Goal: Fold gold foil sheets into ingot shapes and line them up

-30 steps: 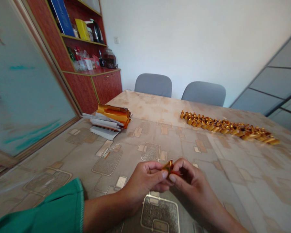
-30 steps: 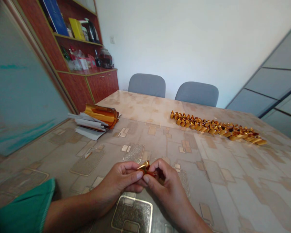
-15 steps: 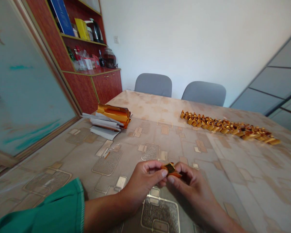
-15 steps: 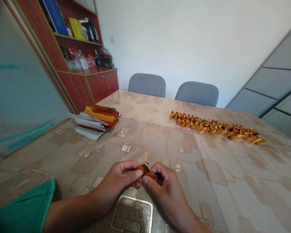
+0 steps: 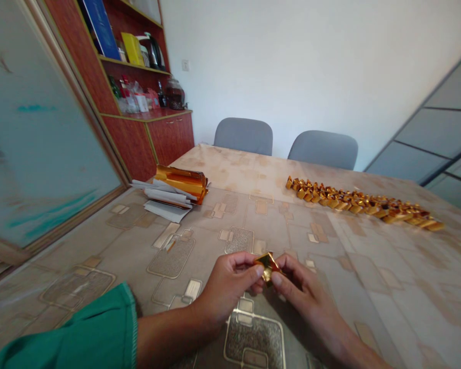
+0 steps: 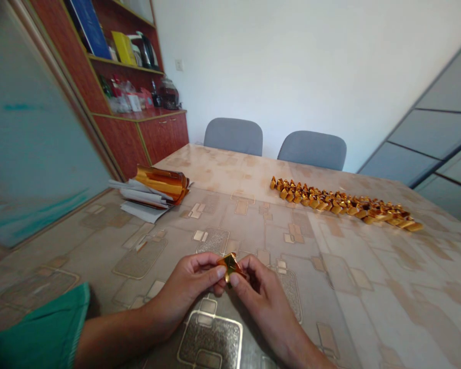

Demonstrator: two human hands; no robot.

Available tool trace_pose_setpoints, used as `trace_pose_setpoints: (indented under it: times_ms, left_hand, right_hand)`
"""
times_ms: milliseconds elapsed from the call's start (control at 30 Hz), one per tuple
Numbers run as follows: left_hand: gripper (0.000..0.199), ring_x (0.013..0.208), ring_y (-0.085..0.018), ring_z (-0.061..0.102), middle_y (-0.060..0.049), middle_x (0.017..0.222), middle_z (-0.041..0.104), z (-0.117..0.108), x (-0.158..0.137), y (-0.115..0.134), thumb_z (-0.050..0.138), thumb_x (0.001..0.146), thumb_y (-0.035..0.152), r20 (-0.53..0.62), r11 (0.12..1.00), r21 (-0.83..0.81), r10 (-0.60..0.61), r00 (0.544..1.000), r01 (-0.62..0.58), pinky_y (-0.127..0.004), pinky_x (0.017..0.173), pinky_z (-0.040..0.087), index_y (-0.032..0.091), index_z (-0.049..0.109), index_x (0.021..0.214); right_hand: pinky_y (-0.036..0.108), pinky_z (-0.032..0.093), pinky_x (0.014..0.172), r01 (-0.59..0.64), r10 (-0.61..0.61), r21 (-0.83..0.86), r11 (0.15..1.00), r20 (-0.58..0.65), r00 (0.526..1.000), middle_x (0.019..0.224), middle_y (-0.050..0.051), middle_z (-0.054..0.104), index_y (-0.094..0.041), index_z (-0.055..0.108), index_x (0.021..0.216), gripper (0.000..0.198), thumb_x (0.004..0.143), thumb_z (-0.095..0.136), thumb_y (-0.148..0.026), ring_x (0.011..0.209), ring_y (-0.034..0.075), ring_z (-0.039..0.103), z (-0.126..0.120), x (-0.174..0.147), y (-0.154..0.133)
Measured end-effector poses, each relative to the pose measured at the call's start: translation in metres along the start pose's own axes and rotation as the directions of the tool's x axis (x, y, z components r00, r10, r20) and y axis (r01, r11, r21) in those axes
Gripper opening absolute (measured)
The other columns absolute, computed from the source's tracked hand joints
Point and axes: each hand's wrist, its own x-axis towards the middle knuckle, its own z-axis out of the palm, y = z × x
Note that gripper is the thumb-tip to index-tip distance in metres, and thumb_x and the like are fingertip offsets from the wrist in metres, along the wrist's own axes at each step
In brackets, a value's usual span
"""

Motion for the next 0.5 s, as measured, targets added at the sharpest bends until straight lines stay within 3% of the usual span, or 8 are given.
trace_pose_setpoints:
  times_ms: [167, 400, 500]
  left_hand:
    - [0.030, 0.059, -0.011, 0.056, -0.001, 0.065, 0.064, 0.0005, -0.0010, -0.0020, 0.081, 0.067, 0.039, 0.002, 1.000, 0.010, -0.014, 1.000, 0.014, -0.023, 0.060, 0.043, 0.012, 0.071, 0.076]
    - [0.029, 0.058, -0.011, 0.054, -0.001, 0.063, 0.063, -0.0029, 0.0015, -0.0002, 0.080, 0.069, 0.039, 0.051, 0.999, 0.043, 0.007, 0.999, -0.009, -0.023, 0.059, 0.041, 0.012, 0.071, 0.077]
    - [0.030, 0.059, -0.011, 0.055, -0.001, 0.063, 0.064, -0.0038, 0.0018, 0.0022, 0.080, 0.069, 0.039, 0.050, 0.998, 0.060, 0.016, 0.999, -0.019, -0.023, 0.059, 0.041, 0.012, 0.071, 0.077]
  right_hand:
    - [0.029, 0.041, 0.063, -0.001, 0.005, -0.125, 0.992, 0.033, 0.999, 0.078, 0.003, 0.064, -0.019, 0.065, 0.083, 0.024, 0.092, 0.063, -0.041, 0.071, 0.016, 0.053, 0.0022, 0.0002, -0.0017]
    - [0.030, 0.042, 0.067, 0.000, 0.002, -0.050, 0.999, 0.052, 0.999, 0.082, 0.005, 0.066, -0.018, 0.067, 0.087, 0.027, 0.092, 0.063, -0.045, 0.076, 0.018, 0.056, 0.0009, -0.0002, -0.0001]
    - [0.028, 0.039, 0.061, -0.023, 0.023, -0.004, 1.000, -0.011, 1.000, 0.076, 0.001, 0.062, -0.019, 0.063, 0.083, 0.028, 0.091, 0.066, -0.046, 0.068, 0.015, 0.052, -0.0036, 0.0001, 0.0024]
